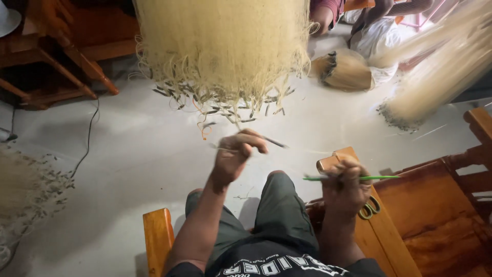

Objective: Repairing or weaving a fishing net using a shuttle and scissors

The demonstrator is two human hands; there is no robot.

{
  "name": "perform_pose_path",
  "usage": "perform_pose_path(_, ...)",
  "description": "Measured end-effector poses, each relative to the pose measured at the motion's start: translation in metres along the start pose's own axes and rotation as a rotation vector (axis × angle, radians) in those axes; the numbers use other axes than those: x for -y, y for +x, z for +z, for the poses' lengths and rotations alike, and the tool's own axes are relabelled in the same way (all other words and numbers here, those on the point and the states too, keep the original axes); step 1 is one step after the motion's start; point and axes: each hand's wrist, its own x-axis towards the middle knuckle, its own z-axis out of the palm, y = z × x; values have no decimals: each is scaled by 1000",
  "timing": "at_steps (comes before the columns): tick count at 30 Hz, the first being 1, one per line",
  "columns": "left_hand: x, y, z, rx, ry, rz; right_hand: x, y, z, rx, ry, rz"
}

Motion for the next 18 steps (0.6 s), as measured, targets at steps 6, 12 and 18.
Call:
perform_pose_path(6,2,-29,-63,-443,-208,-28,14,29,13,-419,72,38)
perform_pose_path(12,-10,-75,-97,-668,-270,-29,-2,54,7,-494,-6,57)
perform_pose_path(18,-18,-109,-115,-727,-213,-63,-18,65,9,-434,61,80)
